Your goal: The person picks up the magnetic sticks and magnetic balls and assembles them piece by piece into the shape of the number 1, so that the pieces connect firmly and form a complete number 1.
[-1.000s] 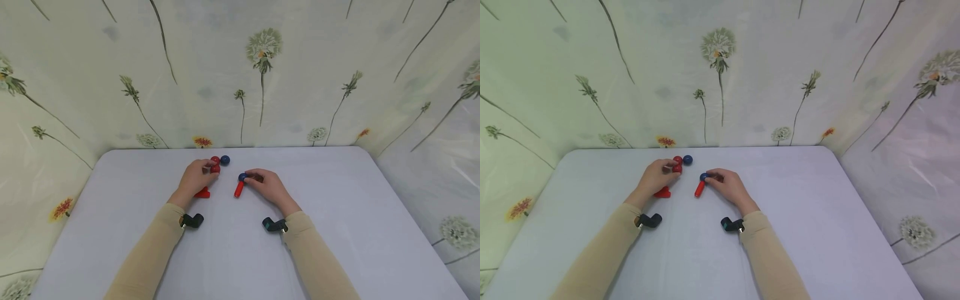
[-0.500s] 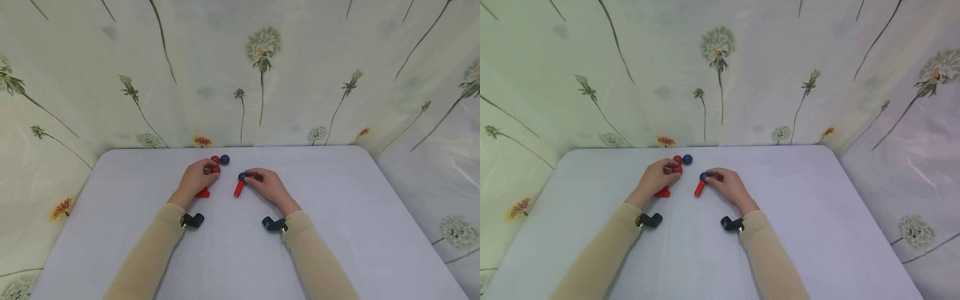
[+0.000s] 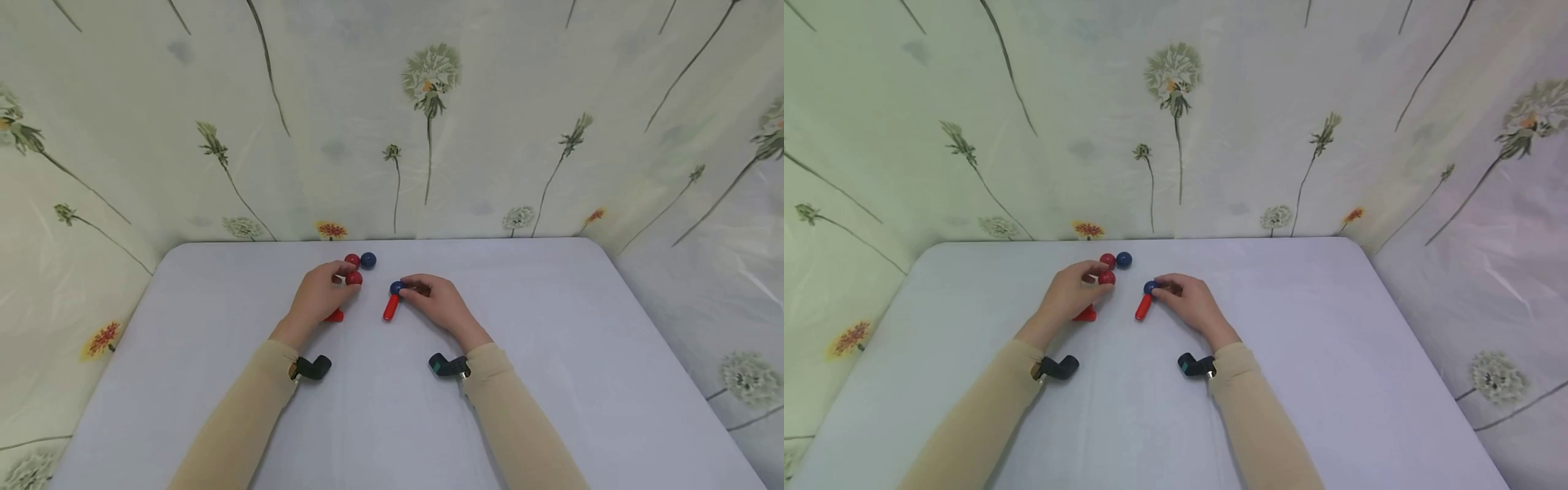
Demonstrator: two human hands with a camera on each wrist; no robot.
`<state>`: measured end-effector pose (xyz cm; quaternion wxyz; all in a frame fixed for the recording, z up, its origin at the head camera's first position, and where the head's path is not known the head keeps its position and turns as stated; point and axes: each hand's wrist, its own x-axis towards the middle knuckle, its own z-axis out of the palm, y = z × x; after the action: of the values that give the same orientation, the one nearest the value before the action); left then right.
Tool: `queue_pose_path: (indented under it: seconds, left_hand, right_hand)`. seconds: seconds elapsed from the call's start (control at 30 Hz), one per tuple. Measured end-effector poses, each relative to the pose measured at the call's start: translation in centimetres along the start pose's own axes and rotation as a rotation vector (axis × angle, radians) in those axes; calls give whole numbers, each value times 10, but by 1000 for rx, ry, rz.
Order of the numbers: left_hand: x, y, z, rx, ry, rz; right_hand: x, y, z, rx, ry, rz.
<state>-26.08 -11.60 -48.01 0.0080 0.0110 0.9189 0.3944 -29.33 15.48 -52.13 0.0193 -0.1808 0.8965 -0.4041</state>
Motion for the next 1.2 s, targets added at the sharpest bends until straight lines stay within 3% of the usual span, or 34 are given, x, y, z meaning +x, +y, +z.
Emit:
queue_pose_path:
  seconds: [0.47, 0.9, 1.2]
  left_hand:
    - [-32, 4, -5, 6, 39, 22]
    - [-65, 0, 15, -56, 48, 61]
    - [-75, 5, 24, -100, 26, 67]
  right_hand:
    - [1, 0, -1, 1, -7, -10]
    - [2, 1, 0, -5, -10, -6]
    - [1, 1, -1, -8, -12, -4]
